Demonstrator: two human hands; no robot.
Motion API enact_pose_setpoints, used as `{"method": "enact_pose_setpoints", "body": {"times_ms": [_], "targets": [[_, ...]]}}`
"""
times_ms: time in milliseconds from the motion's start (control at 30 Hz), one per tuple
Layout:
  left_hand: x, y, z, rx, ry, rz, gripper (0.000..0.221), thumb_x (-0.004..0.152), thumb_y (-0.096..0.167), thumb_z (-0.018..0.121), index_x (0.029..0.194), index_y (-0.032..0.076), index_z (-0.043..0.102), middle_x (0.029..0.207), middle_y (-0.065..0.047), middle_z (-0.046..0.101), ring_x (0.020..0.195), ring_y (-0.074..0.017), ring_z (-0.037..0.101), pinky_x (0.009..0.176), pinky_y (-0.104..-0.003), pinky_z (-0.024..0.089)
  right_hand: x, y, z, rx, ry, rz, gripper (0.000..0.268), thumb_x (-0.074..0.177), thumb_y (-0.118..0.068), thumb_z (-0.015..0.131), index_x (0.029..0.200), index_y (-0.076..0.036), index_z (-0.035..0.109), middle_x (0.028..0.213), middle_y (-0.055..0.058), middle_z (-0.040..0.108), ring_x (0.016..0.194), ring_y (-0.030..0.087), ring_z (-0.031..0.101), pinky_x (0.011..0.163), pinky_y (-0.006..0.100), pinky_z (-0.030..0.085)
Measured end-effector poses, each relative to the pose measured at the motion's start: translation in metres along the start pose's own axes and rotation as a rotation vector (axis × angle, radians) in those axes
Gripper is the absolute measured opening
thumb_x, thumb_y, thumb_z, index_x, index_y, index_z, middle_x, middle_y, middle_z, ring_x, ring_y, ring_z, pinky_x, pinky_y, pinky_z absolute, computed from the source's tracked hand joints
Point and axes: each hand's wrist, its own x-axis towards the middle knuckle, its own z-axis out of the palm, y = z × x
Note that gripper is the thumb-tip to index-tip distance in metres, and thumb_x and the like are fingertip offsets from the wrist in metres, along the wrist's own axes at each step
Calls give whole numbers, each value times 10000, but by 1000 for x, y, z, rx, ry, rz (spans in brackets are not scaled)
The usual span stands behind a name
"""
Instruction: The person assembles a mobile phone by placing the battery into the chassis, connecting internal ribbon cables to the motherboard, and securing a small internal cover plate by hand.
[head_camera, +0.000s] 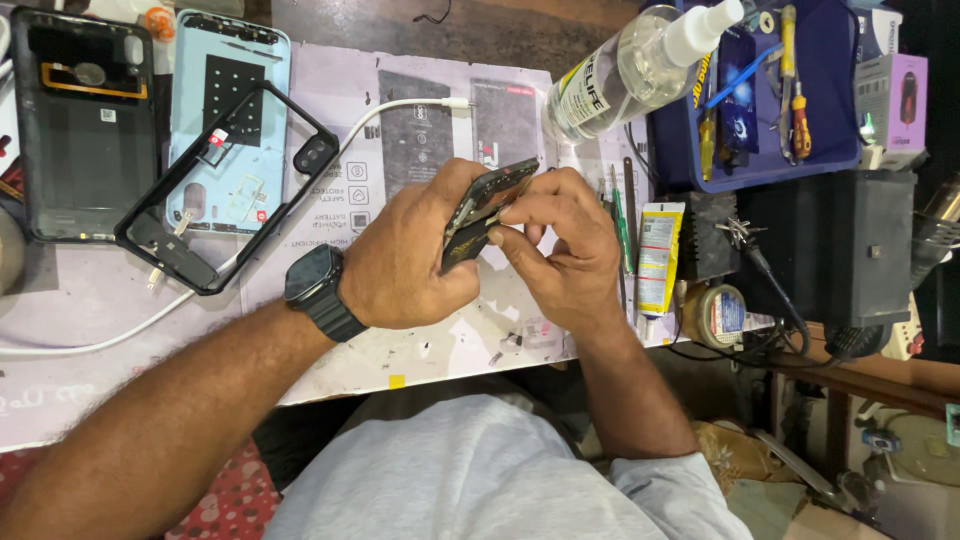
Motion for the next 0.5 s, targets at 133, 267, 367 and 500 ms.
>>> {"method": "enact_pose_setpoints", "body": {"times_ms": [133,267,367,500], "targets": [[-1,-1,1,-20,23,64,602,729,25,584,1311,12,430,876,-189,636,843,-404,682,754,-452,526,-3,6,1,50,15,3,312,867,117,809,1080,-60,666,1081,53,611,845,95,542,710,207,473],[0,-3,0,-17,8,0,551,776,23,578,1314,28,462,828,-168,631,777,-371,673,719,-431,521,-9,13,1,162,52,-10,340,912,146,758,1153,-48,617,1087,56,587,876,83,543,803,215,476],[0,-3,-1,-87,19,-52,495,828,41,565,1319,35,503,852,-146,655,749,-319,680,716,-402,538,-12,16,2,355,156,159,345,943,142,715,1193,-22,543,1138,52,606,927,75,566,864,218,490],[0,-5,-3,-82,78,-7,478,830,49,562,1308,28,563,996,-165,653,892,-303,666,820,-390,534,-8,16,2,481,150,359,395,923,130,710,1255,16,529,1116,65,643,950,93,612,879,235,516]]}}
